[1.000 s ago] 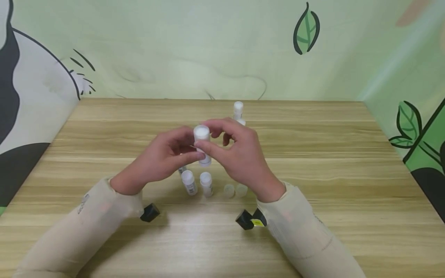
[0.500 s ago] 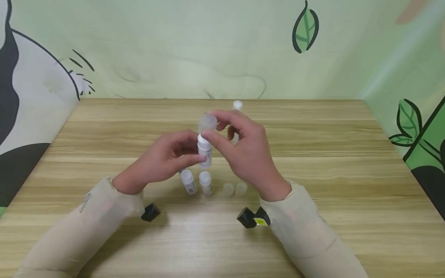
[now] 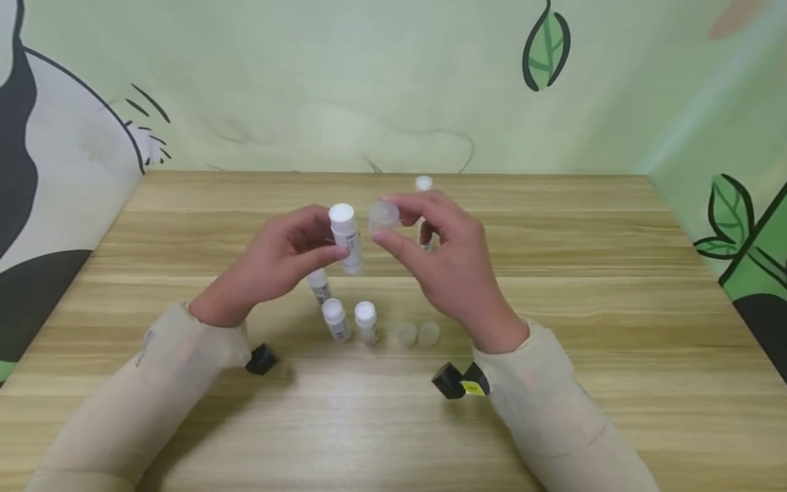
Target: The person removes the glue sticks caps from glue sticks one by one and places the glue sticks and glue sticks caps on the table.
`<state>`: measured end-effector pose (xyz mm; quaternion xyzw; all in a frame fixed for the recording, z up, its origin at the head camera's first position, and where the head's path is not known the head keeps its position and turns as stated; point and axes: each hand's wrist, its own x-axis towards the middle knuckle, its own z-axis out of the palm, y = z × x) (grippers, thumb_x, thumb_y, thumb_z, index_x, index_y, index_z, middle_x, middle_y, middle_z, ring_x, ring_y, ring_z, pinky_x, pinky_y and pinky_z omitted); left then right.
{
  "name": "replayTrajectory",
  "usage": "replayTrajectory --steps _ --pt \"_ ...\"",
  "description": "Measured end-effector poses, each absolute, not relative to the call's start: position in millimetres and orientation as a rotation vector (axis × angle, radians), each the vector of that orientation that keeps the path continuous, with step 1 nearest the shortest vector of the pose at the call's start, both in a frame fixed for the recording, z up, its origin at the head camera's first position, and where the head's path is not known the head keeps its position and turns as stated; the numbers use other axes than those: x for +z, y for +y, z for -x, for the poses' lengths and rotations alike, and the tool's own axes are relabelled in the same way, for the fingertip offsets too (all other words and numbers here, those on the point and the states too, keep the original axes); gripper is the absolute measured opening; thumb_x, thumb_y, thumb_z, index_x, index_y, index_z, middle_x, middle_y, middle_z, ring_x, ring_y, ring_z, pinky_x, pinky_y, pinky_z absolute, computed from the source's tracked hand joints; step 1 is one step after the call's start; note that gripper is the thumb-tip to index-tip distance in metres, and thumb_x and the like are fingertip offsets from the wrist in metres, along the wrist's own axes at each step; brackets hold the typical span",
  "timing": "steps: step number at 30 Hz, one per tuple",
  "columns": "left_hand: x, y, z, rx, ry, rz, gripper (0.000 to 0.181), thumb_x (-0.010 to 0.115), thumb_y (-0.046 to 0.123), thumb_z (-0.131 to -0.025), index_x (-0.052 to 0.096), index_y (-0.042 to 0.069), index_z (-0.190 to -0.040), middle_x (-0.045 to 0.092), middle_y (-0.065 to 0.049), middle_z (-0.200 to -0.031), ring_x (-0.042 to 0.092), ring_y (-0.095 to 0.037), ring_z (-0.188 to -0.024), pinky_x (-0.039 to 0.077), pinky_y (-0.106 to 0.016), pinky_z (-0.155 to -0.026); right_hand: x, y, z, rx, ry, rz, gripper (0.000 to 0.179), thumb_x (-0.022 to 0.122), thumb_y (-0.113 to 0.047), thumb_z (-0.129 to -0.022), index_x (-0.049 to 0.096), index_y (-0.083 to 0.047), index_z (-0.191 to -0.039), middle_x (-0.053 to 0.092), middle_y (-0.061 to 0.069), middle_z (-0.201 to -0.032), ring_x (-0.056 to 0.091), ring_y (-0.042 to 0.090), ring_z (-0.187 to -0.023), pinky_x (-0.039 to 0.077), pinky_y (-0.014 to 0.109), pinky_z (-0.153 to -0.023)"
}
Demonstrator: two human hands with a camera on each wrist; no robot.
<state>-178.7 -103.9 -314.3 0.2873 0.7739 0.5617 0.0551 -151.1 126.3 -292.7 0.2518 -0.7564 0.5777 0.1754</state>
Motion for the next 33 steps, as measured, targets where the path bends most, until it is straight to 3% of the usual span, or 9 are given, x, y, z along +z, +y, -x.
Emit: replayTrajectory --steps 8,15,25,33 --pt "-325.6 -110.4 196.7 1.686 2.419 -0.806 0.032 0.067 0.012 -0.092 0.06 0.008 -0.123 0.067 -0.007 -0.115 0.067 -0.019 -0.105 0.054 -0.035 -0.093 -312.1 152.3 156.0 1.433 -2.443 -0.498 0.034 0.076 -0.011 -0.084 0.068 -0.01 -0.117 0.061 -0.006 -0.093 0.053 0.007 -0.086 0.041 0.019 -0.066" --pt "-340.6 -119.7 211.7 1.661 2.443 -0.718 0.031 0.067 0.013 -0.091 0.061 0.008 -0.121 0.067 -0.009 -0.114 0.066 -0.021 -0.104 0.053 -0.037 -0.093 -334.1 177.6 165.6 1.309 -2.635 -0.353 0.033 0.075 -0.025 -0.086 0.067 -0.018 -0.118 0.067 -0.001 -0.1 0.052 0.008 -0.09 0.04 0.022 -0.07" --pt "-365.1 -139.7 230.4 1.634 2.465 -0.563 0.027 0.07 0.013 -0.088 0.061 0.006 -0.112 0.065 -0.008 -0.106 0.065 -0.021 -0.102 0.053 -0.033 -0.091 -358.7 194.4 179.9 1.211 -2.832 -0.363 0.031 0.072 -0.031 -0.088 0.068 -0.013 -0.113 0.07 0.004 -0.107 0.056 0.02 -0.098 0.04 0.03 -0.077" --pt "-381.2 -151.2 241.9 1.517 2.488 -0.483 0.029 0.071 0.012 -0.087 0.059 0.004 -0.112 0.064 -0.01 -0.107 0.064 -0.023 -0.106 0.052 -0.035 -0.091 -372.3 205.1 189.4 1.089 -3.043 -0.331 0.033 0.071 -0.029 -0.088 0.066 -0.014 -0.117 0.067 0.007 -0.109 0.056 0.025 -0.1 0.044 0.034 -0.073"
